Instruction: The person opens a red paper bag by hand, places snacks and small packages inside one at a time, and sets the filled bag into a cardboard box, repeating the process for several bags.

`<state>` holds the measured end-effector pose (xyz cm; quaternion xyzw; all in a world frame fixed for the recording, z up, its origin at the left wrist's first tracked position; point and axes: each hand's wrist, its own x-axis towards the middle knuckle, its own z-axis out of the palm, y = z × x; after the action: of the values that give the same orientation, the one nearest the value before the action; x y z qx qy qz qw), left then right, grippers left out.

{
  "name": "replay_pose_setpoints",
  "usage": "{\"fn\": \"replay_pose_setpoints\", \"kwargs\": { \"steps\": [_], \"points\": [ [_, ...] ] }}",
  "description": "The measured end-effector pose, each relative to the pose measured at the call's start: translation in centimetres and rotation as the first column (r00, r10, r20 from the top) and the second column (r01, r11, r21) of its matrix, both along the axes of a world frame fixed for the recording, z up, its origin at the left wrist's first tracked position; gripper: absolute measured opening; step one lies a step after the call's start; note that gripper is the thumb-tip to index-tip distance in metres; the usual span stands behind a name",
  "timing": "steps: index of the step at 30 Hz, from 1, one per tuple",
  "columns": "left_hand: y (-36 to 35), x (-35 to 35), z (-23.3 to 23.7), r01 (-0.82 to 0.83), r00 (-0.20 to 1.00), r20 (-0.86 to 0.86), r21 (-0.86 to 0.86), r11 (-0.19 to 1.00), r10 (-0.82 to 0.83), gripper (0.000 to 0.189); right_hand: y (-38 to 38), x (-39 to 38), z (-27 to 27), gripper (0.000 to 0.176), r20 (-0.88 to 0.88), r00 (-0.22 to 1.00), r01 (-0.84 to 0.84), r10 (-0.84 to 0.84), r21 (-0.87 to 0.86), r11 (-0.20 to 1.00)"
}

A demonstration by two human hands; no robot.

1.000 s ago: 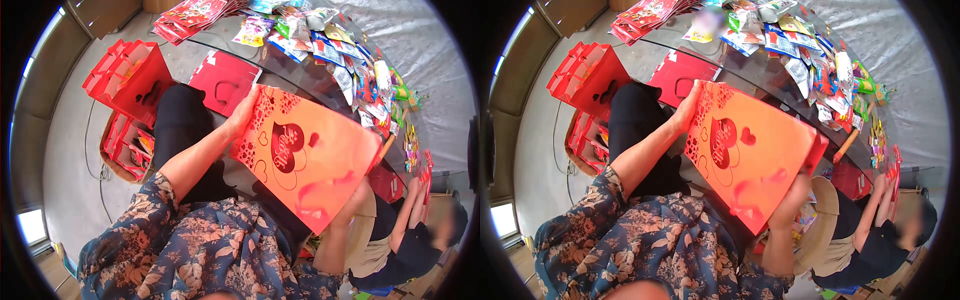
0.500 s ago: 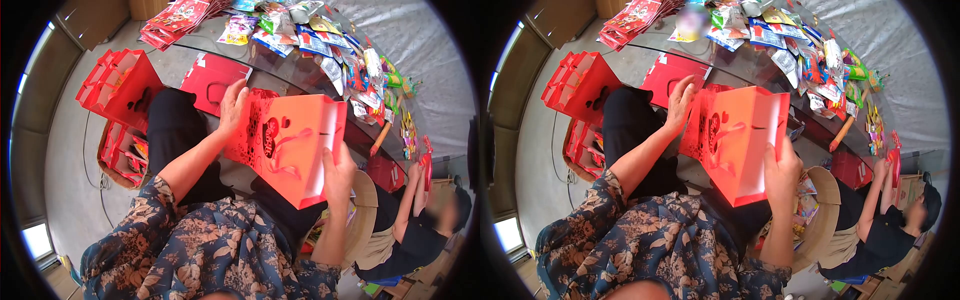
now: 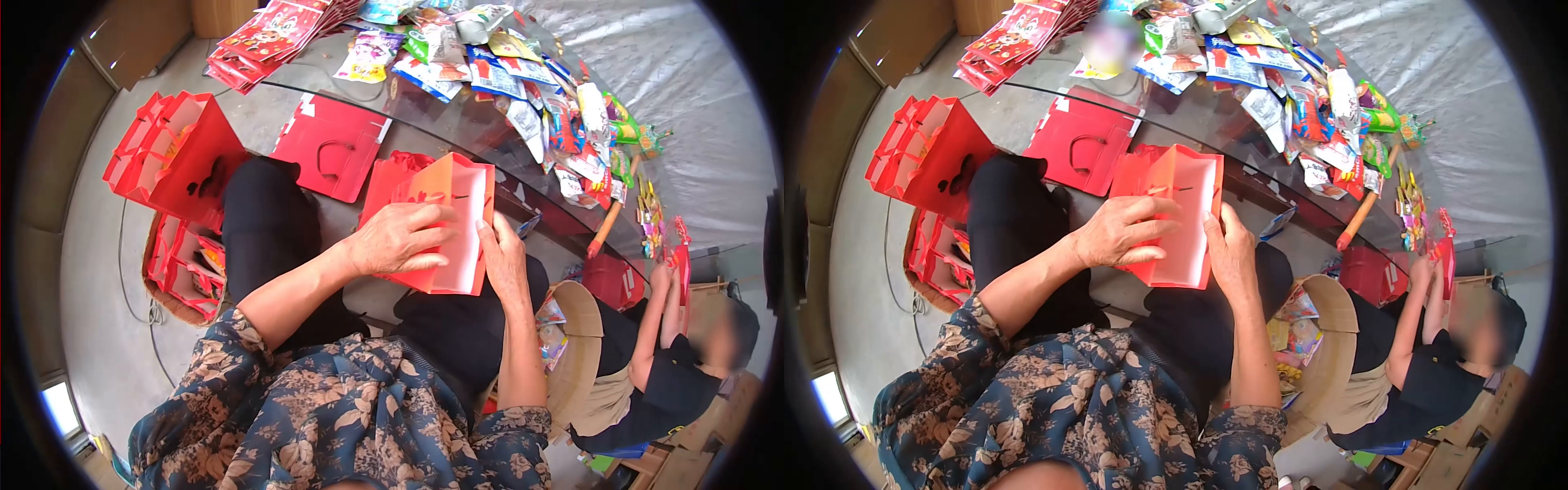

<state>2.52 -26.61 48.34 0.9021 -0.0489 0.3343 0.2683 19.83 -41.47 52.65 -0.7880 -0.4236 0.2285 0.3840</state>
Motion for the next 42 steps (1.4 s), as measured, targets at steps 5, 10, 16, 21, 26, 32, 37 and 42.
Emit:
{"fn": "replay_pose_setpoints", "kwargs": {
  "steps": [5, 10, 16, 21, 26, 32, 37, 42],
  "points": [
    [0.4, 0.0, 0.1, -0.039, 0.999, 0.007, -0.044, 0.998, 0.039, 0.04, 0.7, 4.6, -0.4, 0.037, -0.008, 0.997, 0.071, -0.07, 0.121, 0.99],
    [0.5, 0.0, 0.4, -0.041, 0.998, 0.043, -0.052, 0.998, 0.043, 0.04, 3.6, 11.8, -1.4, 0.047, 0.496, 0.845, 0.106, -0.202, 0.215, 0.971],
    [0.5, 0.0, 0.2, -0.052, 0.998, 0.018, -0.086, 0.995, 0.054, 0.039, 6.7, 14.8, -2.0, 0.072, 0.748, 0.64, 0.18, -0.176, 0.077, 0.981],
    [0.7, -0.2, 0.7, -0.039, 0.999, 0.018, -0.092, 0.995, 0.041, 0.034, 8.5, 16.3, -2.0, 0.065, 0.805, 0.589, 0.225, -0.071, -0.079, 0.971],
    [0.8, 0.2, 0.4, -0.036, 0.999, 0.014, -0.102, 0.994, 0.038, 0.035, 9.0, 18.9, -2.8, 0.027, 0.791, 0.587, 0.176, -0.17, 0.08, 0.981],
    [0.5, 0.5, 0.6, -0.038, 0.999, 0.021, -0.101, 0.994, 0.041, 0.035, 8.7, 22.7, -2.6, 0.008, 0.223, 0.878, 0.369, -0.424, 0.251, 0.895],
    [0.3, 0.6, 0.5, -0.037, 0.999, 0.007, -0.114, 0.993, 0.038, 0.035, 6.9, 20.5, 0.3, 0.008, -0.236, 0.887, 0.454, -0.397, 0.285, 0.844],
    [0.2, 0.7, 0.5, -0.035, 0.999, 0.011, -0.104, 0.994, 0.036, 0.034, 4.5, 19.0, 1.9, 0.013, -0.516, 0.835, 0.426, -0.194, 0.381, 0.821]
  ]
}}
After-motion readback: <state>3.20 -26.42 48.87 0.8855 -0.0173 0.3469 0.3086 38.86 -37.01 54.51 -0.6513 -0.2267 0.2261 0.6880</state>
